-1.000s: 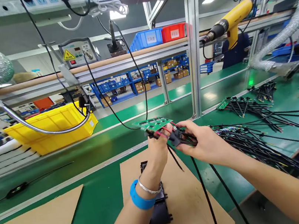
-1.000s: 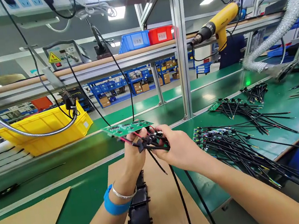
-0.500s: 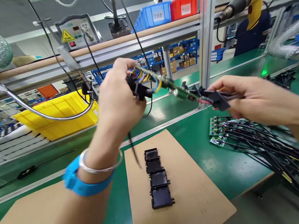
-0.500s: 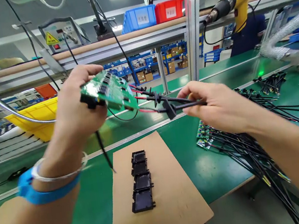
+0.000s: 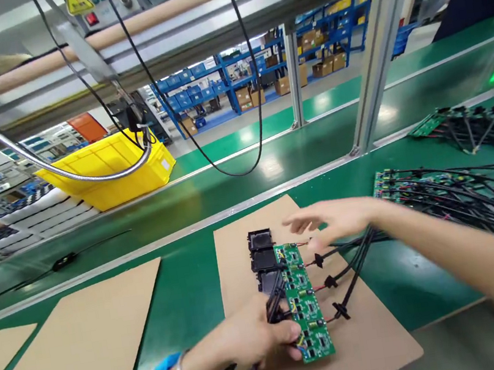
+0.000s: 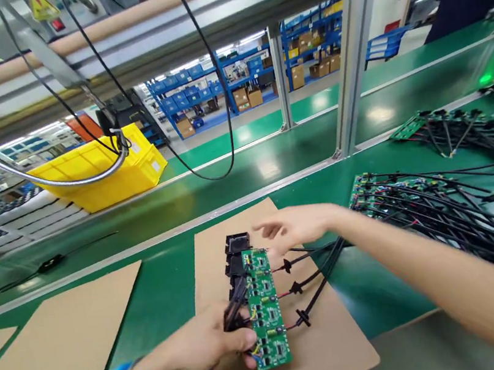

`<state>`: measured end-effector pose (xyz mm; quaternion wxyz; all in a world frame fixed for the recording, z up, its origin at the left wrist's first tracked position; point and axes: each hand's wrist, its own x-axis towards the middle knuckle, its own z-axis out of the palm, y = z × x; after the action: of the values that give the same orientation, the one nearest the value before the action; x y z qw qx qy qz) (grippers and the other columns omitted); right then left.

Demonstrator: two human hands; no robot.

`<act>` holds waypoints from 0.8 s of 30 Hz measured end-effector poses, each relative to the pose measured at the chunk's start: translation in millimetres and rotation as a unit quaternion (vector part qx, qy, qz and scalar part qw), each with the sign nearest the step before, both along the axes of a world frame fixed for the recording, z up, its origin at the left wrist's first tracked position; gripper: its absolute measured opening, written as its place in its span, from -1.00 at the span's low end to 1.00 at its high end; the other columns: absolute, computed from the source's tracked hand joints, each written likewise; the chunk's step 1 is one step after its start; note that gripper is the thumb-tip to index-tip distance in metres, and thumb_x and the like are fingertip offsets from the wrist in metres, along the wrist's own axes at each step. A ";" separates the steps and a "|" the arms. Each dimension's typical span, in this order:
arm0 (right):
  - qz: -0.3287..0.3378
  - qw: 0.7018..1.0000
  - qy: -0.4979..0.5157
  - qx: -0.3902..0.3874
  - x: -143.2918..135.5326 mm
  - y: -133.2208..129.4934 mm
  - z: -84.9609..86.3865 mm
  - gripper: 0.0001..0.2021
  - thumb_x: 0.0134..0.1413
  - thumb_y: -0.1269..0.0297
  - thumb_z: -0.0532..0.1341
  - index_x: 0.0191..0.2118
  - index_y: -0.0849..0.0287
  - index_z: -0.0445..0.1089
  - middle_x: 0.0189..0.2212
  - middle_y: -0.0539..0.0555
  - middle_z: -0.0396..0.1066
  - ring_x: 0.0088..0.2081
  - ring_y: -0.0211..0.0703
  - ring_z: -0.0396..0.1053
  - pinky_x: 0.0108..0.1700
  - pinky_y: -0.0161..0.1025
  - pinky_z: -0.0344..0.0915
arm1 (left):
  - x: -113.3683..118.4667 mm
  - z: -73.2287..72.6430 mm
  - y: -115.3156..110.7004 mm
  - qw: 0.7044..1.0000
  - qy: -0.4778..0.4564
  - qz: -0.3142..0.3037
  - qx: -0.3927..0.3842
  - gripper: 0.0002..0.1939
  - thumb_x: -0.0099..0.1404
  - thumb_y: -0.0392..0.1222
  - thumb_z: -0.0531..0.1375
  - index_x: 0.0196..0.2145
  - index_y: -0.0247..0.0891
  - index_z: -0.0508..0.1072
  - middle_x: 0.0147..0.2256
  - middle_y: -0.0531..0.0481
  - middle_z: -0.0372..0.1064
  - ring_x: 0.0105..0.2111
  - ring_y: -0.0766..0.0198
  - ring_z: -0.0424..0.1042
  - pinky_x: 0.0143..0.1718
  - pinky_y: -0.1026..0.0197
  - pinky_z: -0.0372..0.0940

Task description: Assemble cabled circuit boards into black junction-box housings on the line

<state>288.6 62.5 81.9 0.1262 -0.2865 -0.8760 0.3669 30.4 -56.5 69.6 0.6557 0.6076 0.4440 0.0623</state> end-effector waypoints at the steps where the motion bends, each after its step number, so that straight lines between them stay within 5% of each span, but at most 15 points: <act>1: 0.018 1.000 0.009 0.011 -16.2 -0.8 -11.6 -0.62 0.01 0.18 0.33 -0.01 0.14 0.43 -0.16 0.08 0.51 -0.24 -0.14 0.46 -0.31 -0.31 0.31 | 2.3 -11.2 -1.5 1.000 -0.005 0.015 0.003 -0.68 0.20 0.06 0.23 -0.39 -0.30 0.48 -0.44 -0.03 0.45 -0.46 0.26 0.39 -0.37 0.24 0.31; 4: 0.014 0.998 0.019 0.059 -45.3 -13.2 -42.7 -0.85 -0.01 0.25 0.33 -0.29 0.15 0.45 -0.36 0.02 0.49 -0.34 -0.16 0.39 -0.33 -0.30 0.23 | 3.0 -32.7 -5.1 0.998 -0.029 0.055 0.007 -0.70 0.22 0.04 0.20 -0.41 -0.30 0.43 -0.45 0.01 0.41 -0.44 0.27 0.36 -0.30 0.22 0.31; 7: -0.025 0.996 0.028 0.078 -45.6 -26.2 -60.4 -0.93 0.04 0.37 0.23 -0.43 0.19 0.35 -0.46 0.01 0.40 -0.40 -0.18 0.30 -0.34 -0.29 0.15 | -0.5 -39.7 -8.6 0.997 -0.018 0.070 0.011 -0.73 0.25 -0.01 0.14 -0.42 -0.29 0.38 -0.44 0.03 0.36 -0.44 0.29 0.32 -0.34 0.25 0.27; 11: -0.017 0.999 0.029 0.006 -35.3 -32.2 -61.4 -0.80 -0.05 0.22 0.35 -0.34 0.16 0.34 -0.47 -0.06 0.36 -0.44 -0.25 0.26 -0.41 -0.35 0.13 | -3.7 -35.7 -9.5 0.982 0.115 0.048 0.140 -0.83 0.25 -0.13 0.11 -0.45 -0.25 0.32 -0.46 0.08 0.26 -0.45 0.33 0.19 -0.45 0.33 0.13; 14: 0.015 0.998 0.026 -0.047 -34.4 -40.8 -65.0 -0.80 -0.12 0.30 0.35 -0.41 0.14 0.30 -0.55 -0.12 0.32 -0.52 -0.30 0.21 -0.49 -0.37 0.06 | -4.1 -33.8 -9.5 0.969 0.172 0.022 0.174 -0.83 0.23 -0.16 0.10 -0.48 -0.24 0.29 -0.51 0.10 0.15 -0.50 0.34 0.11 -0.52 0.33 0.04; 20: -0.018 0.990 0.058 0.129 -33.2 -66.5 -87.3 -0.83 0.05 0.35 0.16 -0.50 0.12 0.15 -0.61 -0.06 0.24 -0.57 -0.26 0.15 -0.49 -0.28 -0.03 | -3.3 -39.3 -12.6 0.963 0.184 0.020 0.198 -0.95 0.16 -0.28 0.09 -0.45 -0.23 0.31 -0.51 0.08 0.24 -0.50 0.31 0.18 -0.52 0.32 0.03; 24: -0.054 0.994 0.028 0.088 -35.8 -69.2 -81.2 -0.86 -0.01 0.28 0.28 -0.33 0.11 0.29 -0.44 -0.02 0.38 -0.43 -0.18 0.32 -0.40 -0.31 0.12 | -3.9 -41.8 -14.4 0.959 0.187 0.027 0.213 -0.92 0.21 -0.23 0.08 -0.42 -0.23 0.35 -0.47 0.05 0.32 -0.48 0.28 0.24 -0.50 0.31 0.07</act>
<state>252.8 -6.8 0.7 0.1952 -0.3104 -0.8844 0.2889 26.5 -70.9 27.8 0.4146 0.7214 0.5516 0.0584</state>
